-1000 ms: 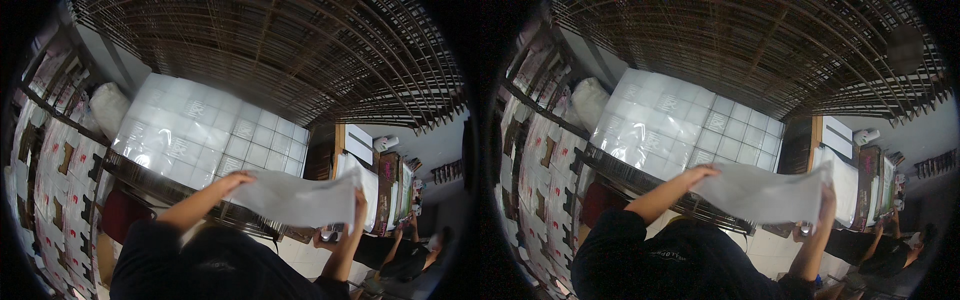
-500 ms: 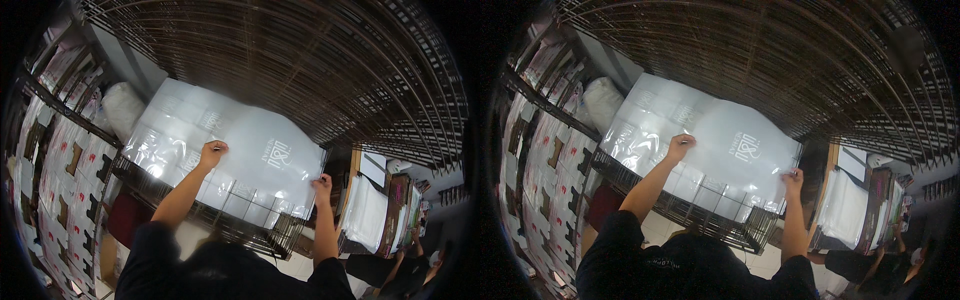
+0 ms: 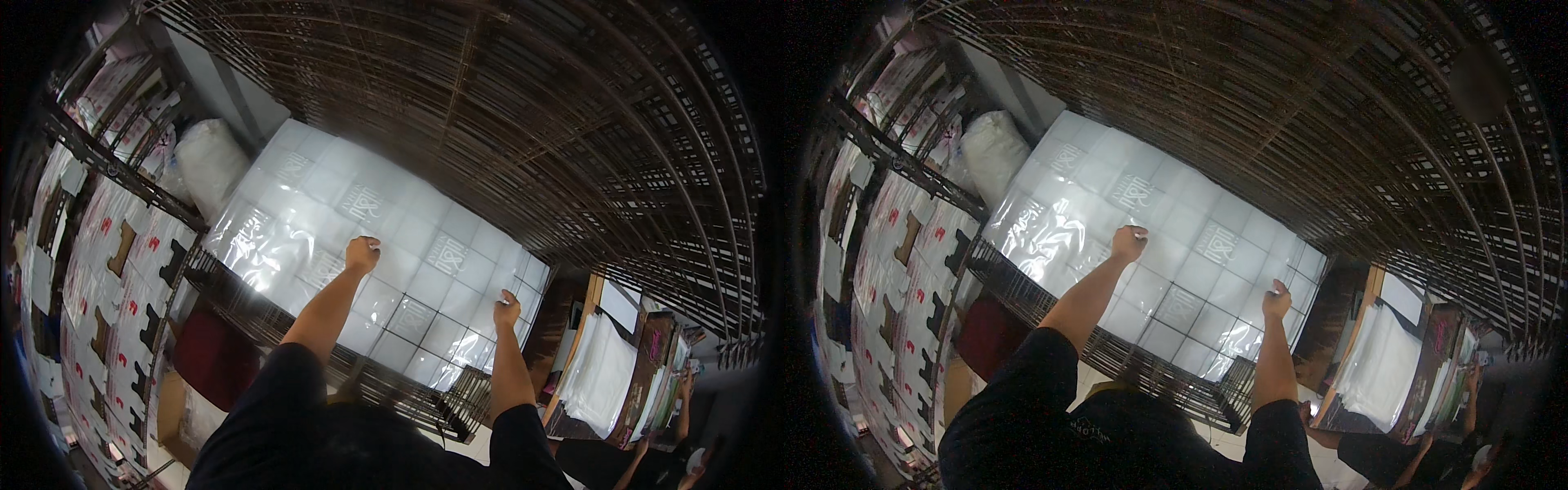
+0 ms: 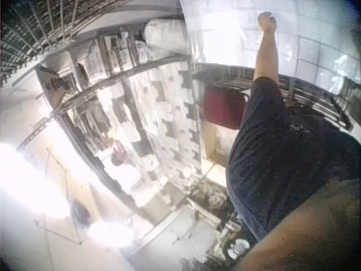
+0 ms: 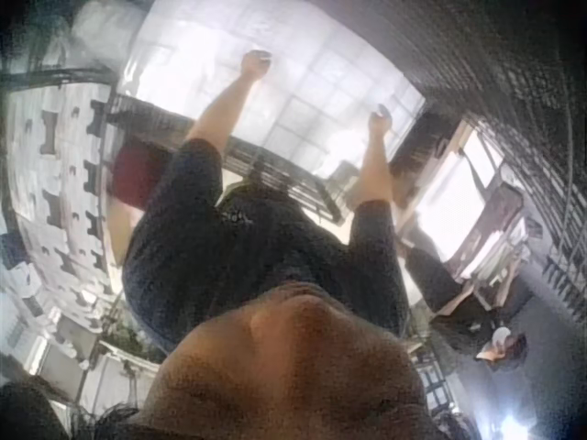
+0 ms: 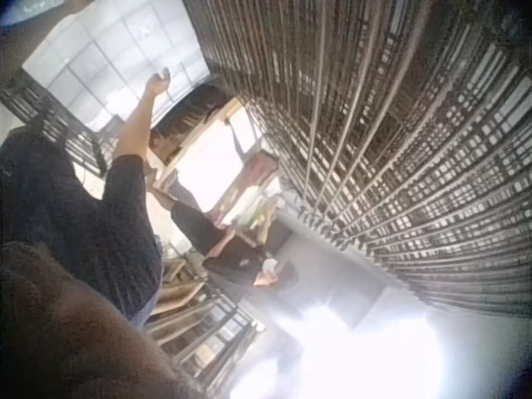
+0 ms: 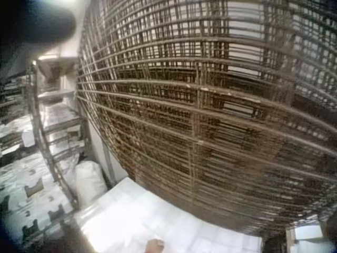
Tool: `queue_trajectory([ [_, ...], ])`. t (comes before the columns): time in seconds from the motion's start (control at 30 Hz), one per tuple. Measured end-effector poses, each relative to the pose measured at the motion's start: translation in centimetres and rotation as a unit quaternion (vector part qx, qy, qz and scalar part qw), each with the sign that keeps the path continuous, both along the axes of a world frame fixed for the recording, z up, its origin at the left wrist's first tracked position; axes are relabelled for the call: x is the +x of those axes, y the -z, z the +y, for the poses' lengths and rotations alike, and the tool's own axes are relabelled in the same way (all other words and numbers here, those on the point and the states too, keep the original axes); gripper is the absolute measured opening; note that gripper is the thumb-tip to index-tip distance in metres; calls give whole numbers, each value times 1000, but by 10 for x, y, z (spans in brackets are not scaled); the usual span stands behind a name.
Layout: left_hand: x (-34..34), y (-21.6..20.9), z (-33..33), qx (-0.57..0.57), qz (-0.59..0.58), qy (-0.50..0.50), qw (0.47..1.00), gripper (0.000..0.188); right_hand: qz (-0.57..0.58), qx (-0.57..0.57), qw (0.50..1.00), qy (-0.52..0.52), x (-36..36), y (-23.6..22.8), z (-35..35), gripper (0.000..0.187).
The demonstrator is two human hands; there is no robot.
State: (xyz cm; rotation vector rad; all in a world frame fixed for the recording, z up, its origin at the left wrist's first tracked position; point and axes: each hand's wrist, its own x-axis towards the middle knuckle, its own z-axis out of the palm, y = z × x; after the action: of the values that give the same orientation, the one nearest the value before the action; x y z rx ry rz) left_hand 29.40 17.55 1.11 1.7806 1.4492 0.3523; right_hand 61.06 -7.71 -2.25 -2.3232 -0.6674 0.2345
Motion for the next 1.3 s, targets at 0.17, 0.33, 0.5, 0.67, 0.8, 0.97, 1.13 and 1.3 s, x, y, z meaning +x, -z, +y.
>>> queue_trajectory([
  [0.17, -4, 5, 3, 58, 26, 4, 998, 28, -4, 18, 1000, -21, 4, 2, 7, 36],
  [0.33, -6, 13, 6, 57, 1, -1, 998, 28, 9, -1, 1000, 6, 3, 1, 11, 34],
  [0.5, -6, 19, 7, 73, 18, 2, 997, 27, -5, -32, 999, -1, 0, -5, 13, 33],
  [0.67, -7, 25, 8, 96, 27, 5, 995, 27, -13, -22, 1000, 1, 3, 5, 10, 31],
  [0.8, -9, 28, 8, 88, 16, 5, 996, 27, 2, -21, 1000, -1, 5, 10, 9, 29],
  [0.97, -10, 22, 8, 124, 35, 23, 991, 31, -4, 24, 1000, 11, 4, 12, 1, 29],
  [1.13, -19, -7, -12, 255, -12, 25, 967, 38, -30, 156, 987, 13, -11, 11, -29, 27],
  [1.3, -41, -38, -94, 234, -130, 89, 959, 26, 82, 184, 978, 53, -51, -24, -111, 26],
])
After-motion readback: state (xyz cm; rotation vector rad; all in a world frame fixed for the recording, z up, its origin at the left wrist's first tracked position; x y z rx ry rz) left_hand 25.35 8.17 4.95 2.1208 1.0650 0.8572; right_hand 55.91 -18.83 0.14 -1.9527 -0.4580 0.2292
